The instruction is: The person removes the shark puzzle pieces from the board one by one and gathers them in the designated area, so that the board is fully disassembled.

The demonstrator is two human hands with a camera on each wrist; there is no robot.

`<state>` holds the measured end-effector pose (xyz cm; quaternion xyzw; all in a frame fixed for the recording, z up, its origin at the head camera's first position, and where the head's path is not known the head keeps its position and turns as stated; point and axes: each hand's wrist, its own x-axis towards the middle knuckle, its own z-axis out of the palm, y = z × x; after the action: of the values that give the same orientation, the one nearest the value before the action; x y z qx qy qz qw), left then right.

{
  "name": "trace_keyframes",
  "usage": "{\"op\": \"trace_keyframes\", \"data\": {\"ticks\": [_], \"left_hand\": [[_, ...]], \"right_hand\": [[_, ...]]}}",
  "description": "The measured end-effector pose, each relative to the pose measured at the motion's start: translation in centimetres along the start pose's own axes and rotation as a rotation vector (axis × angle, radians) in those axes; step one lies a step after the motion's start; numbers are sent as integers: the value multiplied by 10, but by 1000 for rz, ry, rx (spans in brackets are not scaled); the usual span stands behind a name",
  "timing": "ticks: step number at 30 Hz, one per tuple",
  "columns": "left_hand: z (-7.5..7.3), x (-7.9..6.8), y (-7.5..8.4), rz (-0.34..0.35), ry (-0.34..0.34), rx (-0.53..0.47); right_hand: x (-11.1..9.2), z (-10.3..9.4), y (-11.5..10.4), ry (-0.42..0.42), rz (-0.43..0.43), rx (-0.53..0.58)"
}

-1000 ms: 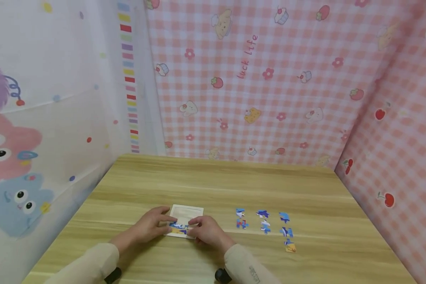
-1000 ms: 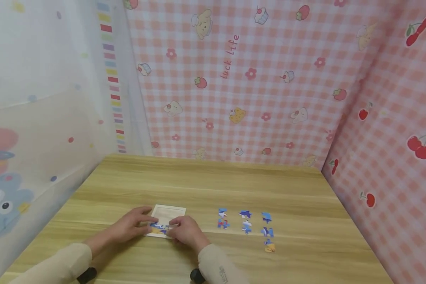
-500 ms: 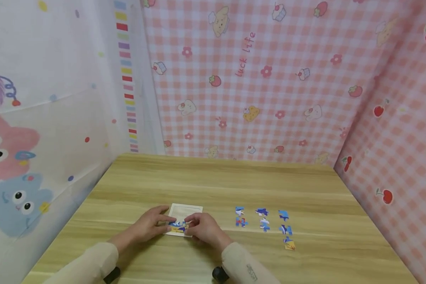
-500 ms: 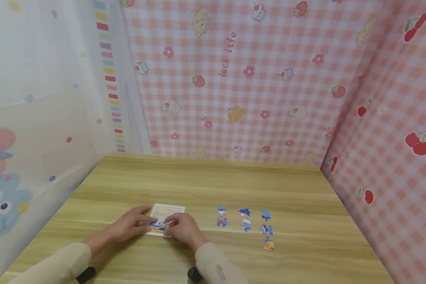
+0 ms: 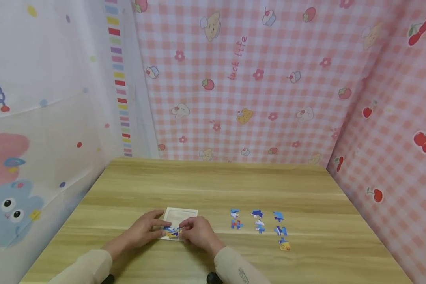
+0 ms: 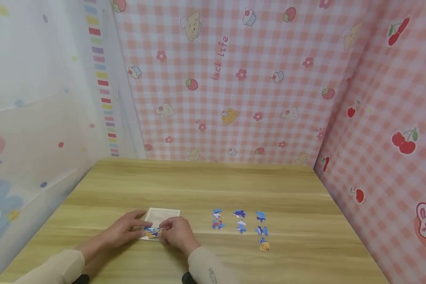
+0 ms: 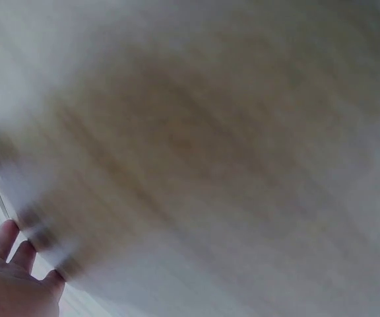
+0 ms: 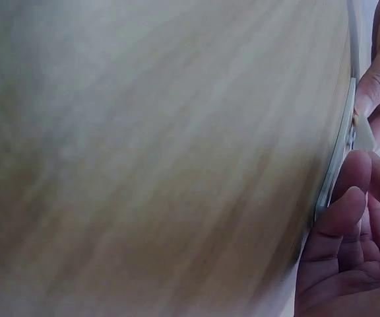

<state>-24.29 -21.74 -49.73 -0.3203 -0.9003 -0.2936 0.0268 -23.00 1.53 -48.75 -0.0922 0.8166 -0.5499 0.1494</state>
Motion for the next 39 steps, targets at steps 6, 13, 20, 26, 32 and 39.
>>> {"op": "trace_keyframes", "data": {"ticks": [6,13,20,26,32,39], "left_hand": [[0,-2,1,-2,1,12],[0,2,-1,6,1,21],[-1,0,0,-29,-16,10],[-1,3,5,-42,-37,12],[-1,4,9,-92,-59,-31],[-1,1,8,-129,-60,-62]], "right_hand": [[-2,3,1,-5,2,-8],[-2,-3,1,11,-12,21],[-6,-13,4,7,-20,102],[-16,-37,14,-12,-24,165],[-27,-71,24,-8,-26,132],[-39,-102,40,38,36,59]]}}
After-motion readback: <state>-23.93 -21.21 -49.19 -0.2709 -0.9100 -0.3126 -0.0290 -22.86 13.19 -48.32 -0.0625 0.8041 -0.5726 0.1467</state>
